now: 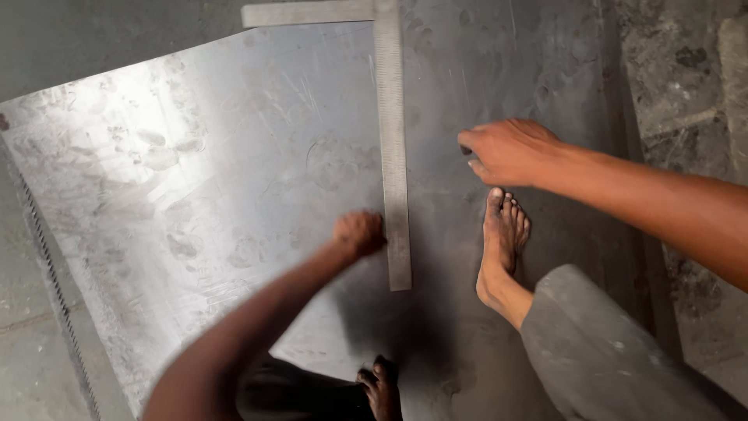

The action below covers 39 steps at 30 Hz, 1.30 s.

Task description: The person uses a metal square ruler and a yellow pencil to draw straight lines on a large metal sheet. They repeatedly reposition the ruler to create intersecting lines and measure different sections of the sheet.

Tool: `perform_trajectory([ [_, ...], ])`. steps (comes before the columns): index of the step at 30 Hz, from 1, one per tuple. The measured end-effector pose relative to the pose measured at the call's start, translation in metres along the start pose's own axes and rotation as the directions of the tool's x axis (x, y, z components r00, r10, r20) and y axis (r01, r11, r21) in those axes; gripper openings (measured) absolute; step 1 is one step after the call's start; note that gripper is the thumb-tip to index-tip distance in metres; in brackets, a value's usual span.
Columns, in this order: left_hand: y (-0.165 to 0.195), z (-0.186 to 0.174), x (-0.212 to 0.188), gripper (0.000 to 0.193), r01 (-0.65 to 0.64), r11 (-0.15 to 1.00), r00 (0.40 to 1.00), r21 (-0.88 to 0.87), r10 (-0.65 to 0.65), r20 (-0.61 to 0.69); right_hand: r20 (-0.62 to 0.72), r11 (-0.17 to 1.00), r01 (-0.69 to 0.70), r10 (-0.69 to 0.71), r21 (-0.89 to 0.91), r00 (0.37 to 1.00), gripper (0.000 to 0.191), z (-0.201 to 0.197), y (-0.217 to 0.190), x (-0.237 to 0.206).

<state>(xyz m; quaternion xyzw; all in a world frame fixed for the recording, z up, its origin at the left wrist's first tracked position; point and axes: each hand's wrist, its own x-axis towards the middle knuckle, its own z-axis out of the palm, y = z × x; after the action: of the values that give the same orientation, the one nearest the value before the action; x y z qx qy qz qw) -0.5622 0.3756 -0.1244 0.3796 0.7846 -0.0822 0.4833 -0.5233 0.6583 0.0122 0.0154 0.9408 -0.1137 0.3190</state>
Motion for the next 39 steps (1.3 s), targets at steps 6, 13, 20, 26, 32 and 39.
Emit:
perform_trajectory([
  [6,-0.021,-0.122,0.041,0.071,-0.064,0.993,0.691,-0.098,-0.027,-0.723,-0.543,0.984,-0.173,0.118,-0.051,0.831,0.052,0.053,-0.047,0.035],
  [13,-0.010,-0.092,0.078,0.089,0.012,0.988,0.557,-0.152,-0.133,-0.820,-0.540,0.766,-0.232,0.601,0.599,0.589,0.087,0.223,-0.167,-0.028],
  [20,-0.037,-0.095,0.103,0.091,-0.021,0.963,0.547,-0.269,-0.214,-0.810,-0.530,0.790,-0.256,0.576,0.558,0.622,0.064,0.266,-0.161,-0.037],
  [26,-0.033,-0.103,0.100,0.091,0.027,0.968,0.559,-0.248,-0.221,-0.800,-0.570,0.818,-0.240,0.545,0.523,0.614,0.065,0.273,-0.156,-0.032],
  [32,-0.032,-0.111,0.097,0.092,0.021,0.971,0.544,-0.240,-0.212,-0.812,-0.650,0.855,-0.217,0.503,0.471,0.570,0.064,0.275,-0.159,-0.027],
  [39,-0.033,-0.110,0.099,0.089,0.024,0.963,0.579,-0.270,-0.234,-0.781,-0.655,0.869,-0.204,0.477,0.451,0.586,0.066,0.277,-0.158,-0.026],
])
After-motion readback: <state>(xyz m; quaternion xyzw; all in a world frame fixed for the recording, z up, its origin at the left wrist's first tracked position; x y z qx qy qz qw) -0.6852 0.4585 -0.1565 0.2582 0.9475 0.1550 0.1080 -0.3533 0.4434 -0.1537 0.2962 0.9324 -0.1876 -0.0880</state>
